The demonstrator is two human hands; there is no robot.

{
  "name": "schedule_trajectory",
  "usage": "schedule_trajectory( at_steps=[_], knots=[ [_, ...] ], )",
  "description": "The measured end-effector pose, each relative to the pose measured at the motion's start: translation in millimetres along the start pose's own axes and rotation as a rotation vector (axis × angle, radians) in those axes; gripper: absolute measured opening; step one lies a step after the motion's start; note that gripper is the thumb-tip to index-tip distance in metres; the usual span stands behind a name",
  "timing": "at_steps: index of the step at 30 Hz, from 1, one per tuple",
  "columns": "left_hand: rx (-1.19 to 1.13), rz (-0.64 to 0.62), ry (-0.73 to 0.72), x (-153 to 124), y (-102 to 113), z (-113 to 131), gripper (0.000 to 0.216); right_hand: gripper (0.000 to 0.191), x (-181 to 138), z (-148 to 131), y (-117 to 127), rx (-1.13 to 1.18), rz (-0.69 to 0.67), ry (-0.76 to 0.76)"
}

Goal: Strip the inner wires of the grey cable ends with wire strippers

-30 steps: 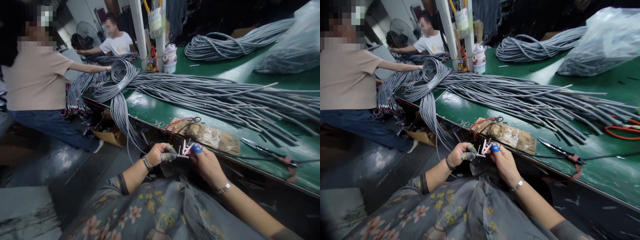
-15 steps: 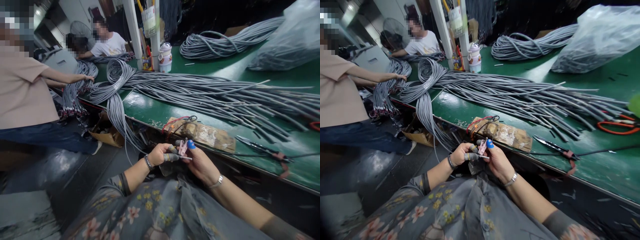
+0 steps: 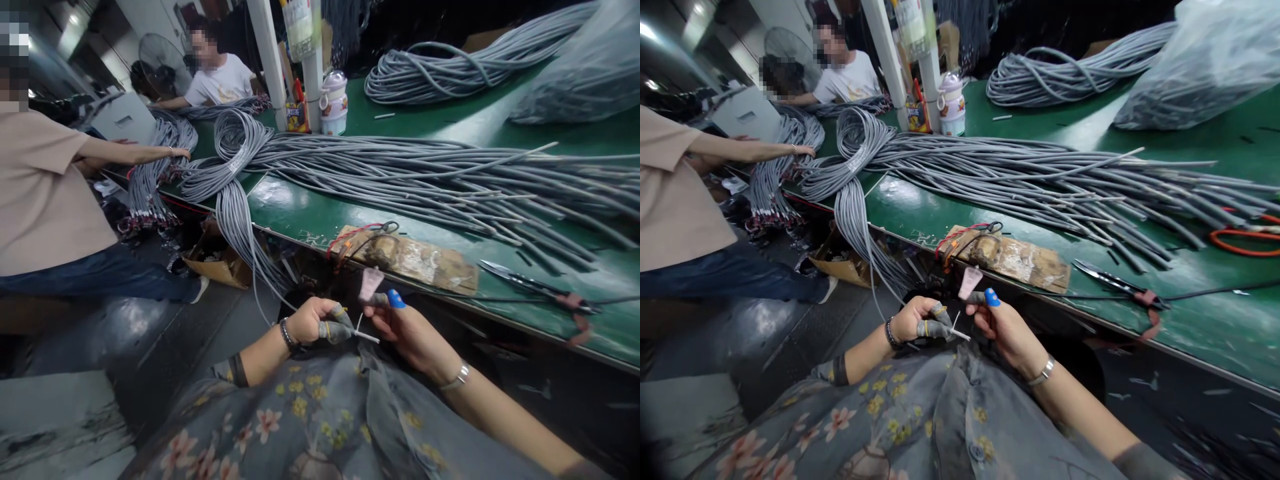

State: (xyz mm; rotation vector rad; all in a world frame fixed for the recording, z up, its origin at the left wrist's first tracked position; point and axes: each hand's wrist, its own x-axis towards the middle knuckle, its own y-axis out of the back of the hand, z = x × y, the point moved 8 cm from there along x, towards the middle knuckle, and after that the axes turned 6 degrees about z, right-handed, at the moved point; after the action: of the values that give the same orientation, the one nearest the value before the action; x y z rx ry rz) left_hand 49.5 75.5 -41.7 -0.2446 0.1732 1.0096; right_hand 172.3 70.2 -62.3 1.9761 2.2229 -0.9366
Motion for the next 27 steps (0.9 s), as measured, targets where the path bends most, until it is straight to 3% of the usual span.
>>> schedule_trajectory(
  at_steps=[7,12,16,21,23,27],
  knots=[
    [0.104,0.045,-0.089,-3,6,6,0.056,0.064,-16,0,-14,-0.165,-0.11,-0.099],
    [0.257,0.008,-0.143,-3,2,9,0.049,0.05,-22,-2,-31,-0.298,-0.155,-0.072],
    [0.305,-0.017,-0.103,-5,1,7,0.05,0.043,-17,-5,-23,-0.316,-0.021,0.029],
    [0.193,-0.037,-0.063,-11,6,17,0.052,0.048,-6,-18,14,-0.232,0.234,0.143],
    [0.158,0.026,-0.101,-10,12,26,0.052,0.055,1,-17,17,-0.17,0.199,0.078],
    [0.081,0.136,-0.133,-3,17,36,0.054,0.066,11,-16,-4,-0.05,0.027,-0.072]
  ],
)
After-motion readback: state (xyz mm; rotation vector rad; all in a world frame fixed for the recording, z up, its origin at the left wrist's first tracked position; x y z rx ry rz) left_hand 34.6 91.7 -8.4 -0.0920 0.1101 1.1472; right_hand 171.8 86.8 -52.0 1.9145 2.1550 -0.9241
